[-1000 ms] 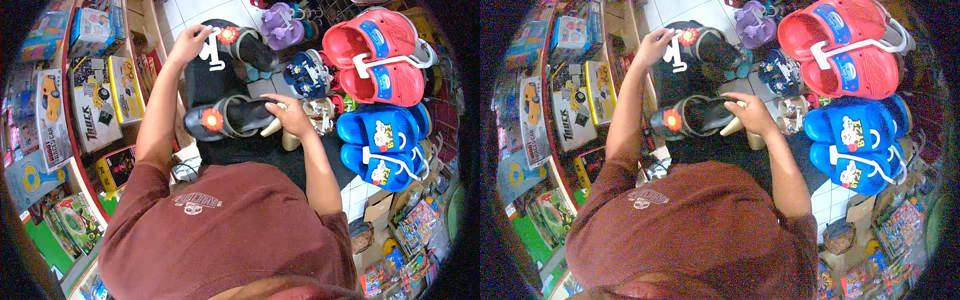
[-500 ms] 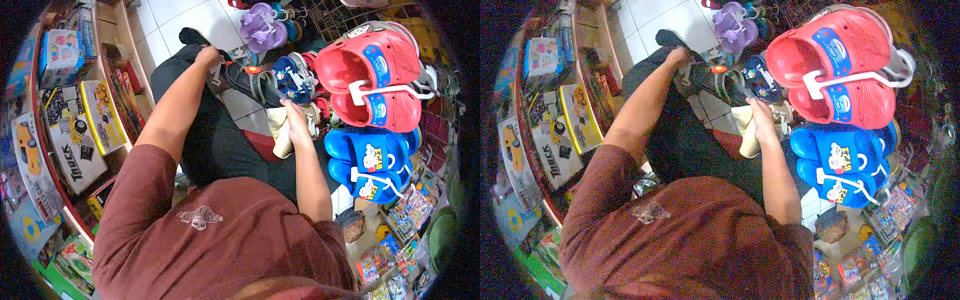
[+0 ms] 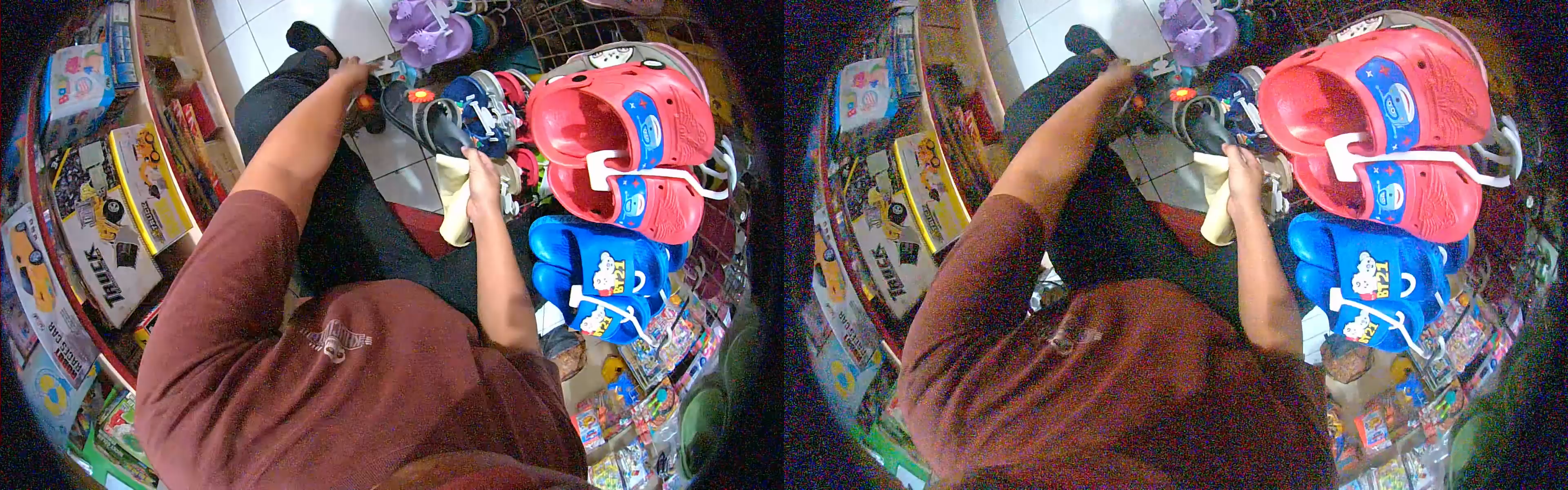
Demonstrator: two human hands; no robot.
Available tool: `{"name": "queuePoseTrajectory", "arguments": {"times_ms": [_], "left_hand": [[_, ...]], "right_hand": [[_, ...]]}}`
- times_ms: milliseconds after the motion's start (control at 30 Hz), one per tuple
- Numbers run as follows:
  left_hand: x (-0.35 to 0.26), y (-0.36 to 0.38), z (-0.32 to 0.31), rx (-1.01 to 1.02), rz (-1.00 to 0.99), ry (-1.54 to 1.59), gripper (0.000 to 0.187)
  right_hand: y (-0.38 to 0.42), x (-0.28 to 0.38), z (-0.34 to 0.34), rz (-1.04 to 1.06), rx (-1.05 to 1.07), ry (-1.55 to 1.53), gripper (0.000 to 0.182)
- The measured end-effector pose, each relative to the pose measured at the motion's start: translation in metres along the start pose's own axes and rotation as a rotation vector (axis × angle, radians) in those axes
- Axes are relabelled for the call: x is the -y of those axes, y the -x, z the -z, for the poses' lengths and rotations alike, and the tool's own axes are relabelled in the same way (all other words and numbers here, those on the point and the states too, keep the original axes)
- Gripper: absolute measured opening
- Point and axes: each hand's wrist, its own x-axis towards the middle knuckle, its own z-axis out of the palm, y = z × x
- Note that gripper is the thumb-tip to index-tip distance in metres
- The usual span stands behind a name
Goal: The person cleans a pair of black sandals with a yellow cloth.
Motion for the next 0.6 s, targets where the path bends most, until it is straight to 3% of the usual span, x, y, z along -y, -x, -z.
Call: {"name": "queuePoseTrajectory", "arguments": {"times_ms": [33, 67, 167, 267, 367, 433, 467, 567, 600], "left_hand": [[-0.001, -0.001, 0.000, -0.061, 0.086, 0.006, 0.080], [0.001, -0.015, 0.006, -0.082, 0.132, -0.022, 0.063], [0.001, -0.030, 0.026, -0.212, 0.082, 0.187, 0.045], [-0.019, 0.001, 0.068, -0.404, -0.004, 0.598, 0.039], [-0.027, 0.029, 0.098, -0.504, -0.145, 0.583, 0.053], [-0.069, 0.098, 0.128, -0.334, -0.236, 0.653, 0.066], [-0.090, 0.131, 0.142, -0.195, -0.268, 0.500, 0.064], [-0.127, 0.188, 0.134, -0.284, -0.642, 0.396, 0.091], [-0.143, 0.217, 0.134, -0.357, -0.598, 0.253, 0.096]], "right_hand": [[0.003, 0.003, -0.001, 0.016, -0.017, -0.003, 0.025], [0.005, 0.007, -0.003, 0.010, -0.008, -0.025, 0.026], [0.008, 0.009, -0.003, 0.008, 0.004, -0.051, 0.027], [0.008, 0.008, -0.003, 0.035, 0.003, -0.014, 0.027], [0.015, 0.015, -0.006, 0.067, 0.017, 0.009, 0.029], [0.013, 0.013, -0.005, 0.109, 0.032, 0.063, 0.029], [0.018, 0.018, -0.006, 0.142, 0.053, 0.070, 0.030], [0.032, 0.030, -0.011, 0.326, 0.105, 0.231, 0.030], [0.049, 0.044, -0.018, 0.358, 0.121, 0.280, 0.030]]}}
